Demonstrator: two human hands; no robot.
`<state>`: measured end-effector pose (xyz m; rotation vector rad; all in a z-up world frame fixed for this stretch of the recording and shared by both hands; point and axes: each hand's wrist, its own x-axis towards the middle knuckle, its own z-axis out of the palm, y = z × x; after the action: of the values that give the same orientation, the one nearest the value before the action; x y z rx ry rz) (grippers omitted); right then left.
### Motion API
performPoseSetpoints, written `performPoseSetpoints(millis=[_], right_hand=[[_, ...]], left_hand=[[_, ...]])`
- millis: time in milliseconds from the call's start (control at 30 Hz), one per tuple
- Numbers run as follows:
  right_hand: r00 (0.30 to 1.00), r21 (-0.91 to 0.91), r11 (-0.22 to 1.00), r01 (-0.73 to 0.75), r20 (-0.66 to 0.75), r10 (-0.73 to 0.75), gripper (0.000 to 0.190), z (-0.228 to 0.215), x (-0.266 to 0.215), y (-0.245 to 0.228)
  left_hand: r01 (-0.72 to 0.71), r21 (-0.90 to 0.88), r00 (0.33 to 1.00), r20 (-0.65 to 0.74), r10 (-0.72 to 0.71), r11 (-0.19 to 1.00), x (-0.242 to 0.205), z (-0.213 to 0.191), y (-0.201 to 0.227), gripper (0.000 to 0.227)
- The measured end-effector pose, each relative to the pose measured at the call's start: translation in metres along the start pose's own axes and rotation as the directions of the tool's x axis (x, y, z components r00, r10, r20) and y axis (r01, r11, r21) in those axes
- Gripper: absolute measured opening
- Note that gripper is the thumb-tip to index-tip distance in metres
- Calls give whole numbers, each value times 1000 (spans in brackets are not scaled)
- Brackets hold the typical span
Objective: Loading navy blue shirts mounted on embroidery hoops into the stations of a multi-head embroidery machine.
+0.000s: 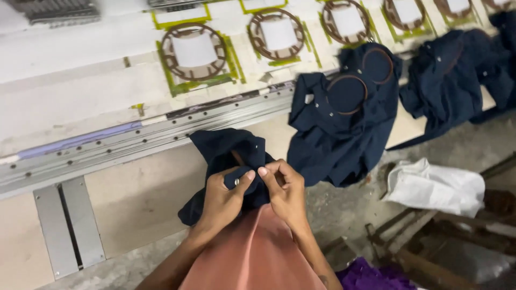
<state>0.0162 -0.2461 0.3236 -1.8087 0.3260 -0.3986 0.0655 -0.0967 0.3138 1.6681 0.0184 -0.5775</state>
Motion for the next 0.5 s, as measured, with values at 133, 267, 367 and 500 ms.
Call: performPoseSetpoints(millis=[133,267,367,500], right_hand=[[999,143,989,-31,-1,32,18,-11,-8,2],[986,118,984,-136,112,123,29,-28,-5,-8],[982,244,951,-190,56,182,20,-31,-12,0],[986,168,973,-159,-20,164,20,-30,-13,-5]], left_hand=[[71,46,997,5,-72,996,-8,8,27,34],[-58,-165,994,86,73,985,-23,25,29,18],[-477,-131,727,497,474,869,-40,23,31,24],[-216,-155,879,400,261,964,-15,-31,34,17]])
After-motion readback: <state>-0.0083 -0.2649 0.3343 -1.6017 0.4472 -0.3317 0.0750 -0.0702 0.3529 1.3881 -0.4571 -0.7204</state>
